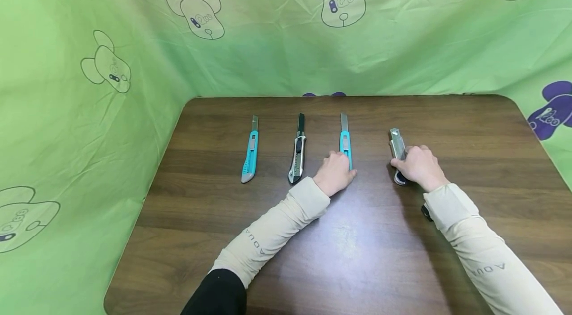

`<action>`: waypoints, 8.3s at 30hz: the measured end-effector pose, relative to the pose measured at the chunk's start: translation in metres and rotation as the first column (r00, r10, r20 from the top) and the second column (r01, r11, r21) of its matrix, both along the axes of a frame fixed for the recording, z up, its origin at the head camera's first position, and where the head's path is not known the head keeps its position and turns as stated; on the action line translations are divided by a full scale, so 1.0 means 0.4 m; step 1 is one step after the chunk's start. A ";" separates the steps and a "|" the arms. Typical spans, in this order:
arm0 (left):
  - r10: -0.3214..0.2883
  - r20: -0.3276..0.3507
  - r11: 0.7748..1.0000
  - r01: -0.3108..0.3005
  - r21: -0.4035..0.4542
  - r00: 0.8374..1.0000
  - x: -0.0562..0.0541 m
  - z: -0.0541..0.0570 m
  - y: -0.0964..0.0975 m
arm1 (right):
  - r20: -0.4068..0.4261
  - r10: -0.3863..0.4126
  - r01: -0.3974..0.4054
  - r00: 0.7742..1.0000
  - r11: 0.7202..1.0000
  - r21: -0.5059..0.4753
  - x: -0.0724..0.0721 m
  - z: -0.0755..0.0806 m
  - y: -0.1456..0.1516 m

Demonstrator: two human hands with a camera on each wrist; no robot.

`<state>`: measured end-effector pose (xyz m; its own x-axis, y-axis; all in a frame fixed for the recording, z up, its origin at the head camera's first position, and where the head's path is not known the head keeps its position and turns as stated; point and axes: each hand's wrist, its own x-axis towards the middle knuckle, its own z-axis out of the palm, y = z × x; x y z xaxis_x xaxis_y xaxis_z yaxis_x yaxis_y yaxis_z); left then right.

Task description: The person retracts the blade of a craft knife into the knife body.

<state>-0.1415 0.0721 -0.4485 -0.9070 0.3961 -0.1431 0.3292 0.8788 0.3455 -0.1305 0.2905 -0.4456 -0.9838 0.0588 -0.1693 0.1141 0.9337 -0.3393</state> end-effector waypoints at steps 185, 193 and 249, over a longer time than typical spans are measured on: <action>-0.492 0.789 0.565 -0.554 0.611 0.368 0.055 0.062 -0.080 | 0.434 0.144 0.431 0.889 0.057 -0.901 -0.042 0.068 -0.208; -0.489 0.793 0.573 -0.552 0.606 0.363 0.053 0.065 -0.083 | 0.438 0.169 0.434 0.883 0.060 -0.899 -0.049 0.069 -0.206; -0.480 0.816 0.572 -0.590 0.570 0.322 0.054 0.069 -0.087 | 0.417 0.145 0.427 0.897 -0.047 -0.903 -0.045 0.074 -0.208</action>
